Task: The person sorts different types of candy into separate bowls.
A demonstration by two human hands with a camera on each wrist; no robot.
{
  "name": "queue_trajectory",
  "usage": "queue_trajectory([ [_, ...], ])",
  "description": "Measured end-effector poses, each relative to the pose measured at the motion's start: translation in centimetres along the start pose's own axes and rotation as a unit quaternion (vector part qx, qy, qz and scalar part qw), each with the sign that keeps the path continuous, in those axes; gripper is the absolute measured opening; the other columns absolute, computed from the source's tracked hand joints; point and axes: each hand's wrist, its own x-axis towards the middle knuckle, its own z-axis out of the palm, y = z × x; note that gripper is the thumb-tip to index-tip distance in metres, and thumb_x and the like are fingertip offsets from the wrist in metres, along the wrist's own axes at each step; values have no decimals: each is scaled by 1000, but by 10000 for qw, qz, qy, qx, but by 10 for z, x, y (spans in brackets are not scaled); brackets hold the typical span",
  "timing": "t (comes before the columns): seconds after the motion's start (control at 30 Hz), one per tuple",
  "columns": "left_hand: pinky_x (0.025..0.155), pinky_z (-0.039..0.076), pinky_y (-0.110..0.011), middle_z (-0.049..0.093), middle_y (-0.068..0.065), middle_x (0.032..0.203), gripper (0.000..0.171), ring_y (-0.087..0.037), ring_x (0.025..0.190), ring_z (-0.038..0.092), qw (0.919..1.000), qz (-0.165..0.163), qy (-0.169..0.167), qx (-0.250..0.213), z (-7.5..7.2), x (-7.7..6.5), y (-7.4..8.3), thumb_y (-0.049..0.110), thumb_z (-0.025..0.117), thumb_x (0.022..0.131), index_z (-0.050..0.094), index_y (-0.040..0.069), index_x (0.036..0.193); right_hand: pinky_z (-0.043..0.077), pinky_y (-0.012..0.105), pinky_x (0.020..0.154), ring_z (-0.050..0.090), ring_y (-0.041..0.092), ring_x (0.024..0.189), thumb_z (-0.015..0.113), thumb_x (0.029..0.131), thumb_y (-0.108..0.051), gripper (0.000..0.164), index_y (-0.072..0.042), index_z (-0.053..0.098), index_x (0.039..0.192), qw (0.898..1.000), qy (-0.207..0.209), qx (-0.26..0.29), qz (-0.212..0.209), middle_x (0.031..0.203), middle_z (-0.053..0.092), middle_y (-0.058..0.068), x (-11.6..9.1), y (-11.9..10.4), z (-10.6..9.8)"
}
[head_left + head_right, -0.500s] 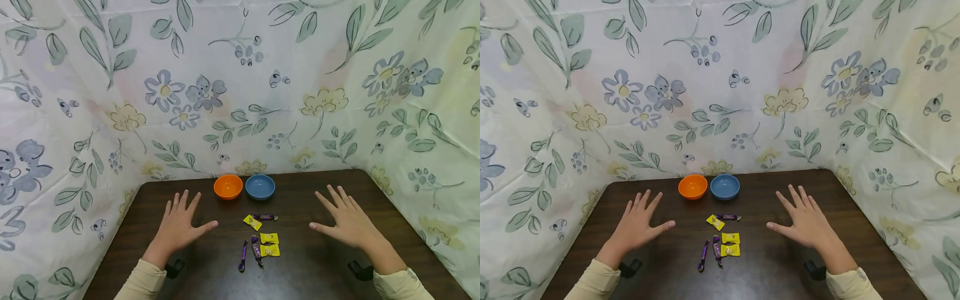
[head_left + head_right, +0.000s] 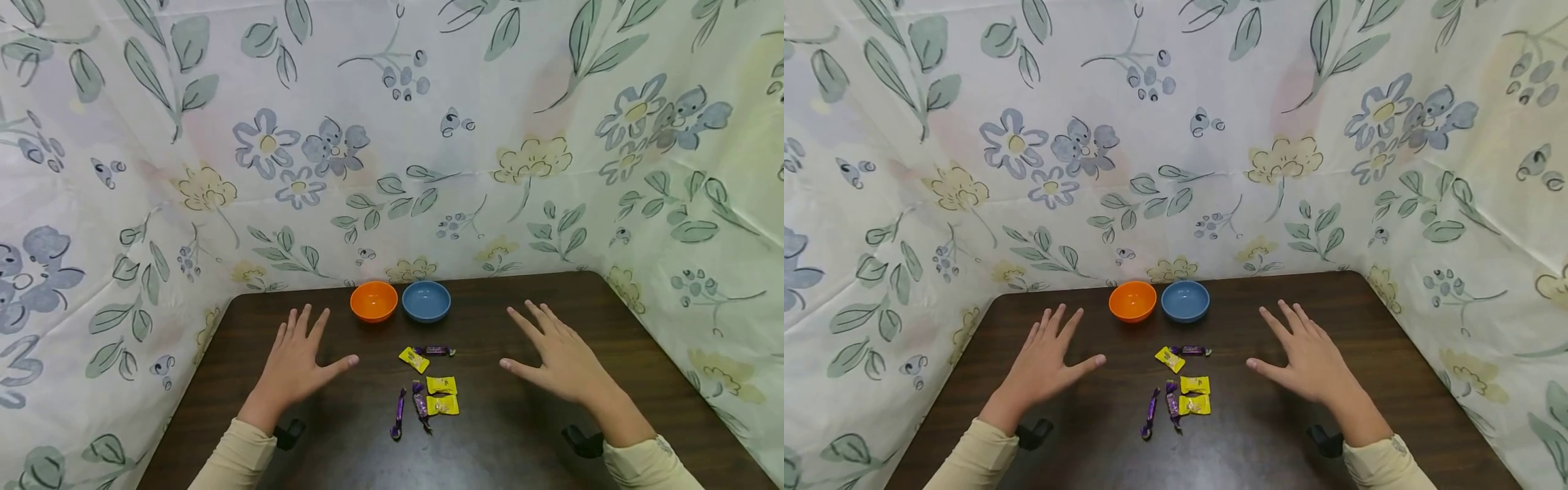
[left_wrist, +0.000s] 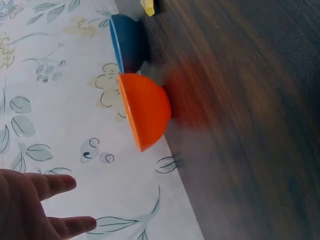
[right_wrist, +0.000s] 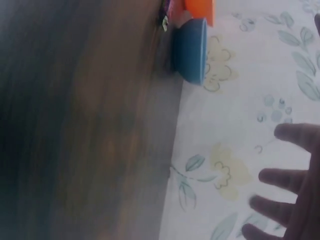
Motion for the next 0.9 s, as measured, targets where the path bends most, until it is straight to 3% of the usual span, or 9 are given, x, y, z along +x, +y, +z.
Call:
queue_trajectory([
  [0.17, 130, 8, -69, 17, -22, 177, 115, -49, 165, 4, 9999, 20, 63, -102, 5, 3, -1, 90, 55, 84, 30, 16, 169, 49, 73, 99, 52, 49, 137, 67, 94, -69, 89, -28, 35, 168, 9995, 291, 84, -104, 162, 43, 20, 2, -4, 9],
  [0.37, 131, 10, -67, 16, -20, 178, 114, -46, 166, 2, 9996, 93, 214, -153, 11, 9, -2, 89, 55, 86, 30, 15, 169, 56, 64, 90, 60, 39, 124, 70, 93, -67, 83, -24, 48, 160, 9984, 445, 250, -237, 147, 55, 14, 4, -10, 21],
  [0.7, 131, 11, -66, 21, -15, 178, 113, -46, 165, 9, 9994, 143, 229, -233, 21, 18, -3, 89, 53, 87, 35, 12, 167, 59, 55, 92, 62, 30, 124, 83, 89, -53, 69, -24, 62, 148, 9891, 113, 1304, -680, 139, 61, 3, 10, -21, 36],
  [0.9, 132, 13, -64, 24, -16, 177, 115, -45, 165, 13, 9992, 271, 184, -230, 29, 25, -2, 91, 50, 87, 34, 10, 167, 60, 41, 86, 67, 24, 107, 83, 92, -43, 52, -18, 70, 136, 9738, -225, 2068, -921, 125, 69, 3, 16, -23, 46],
])
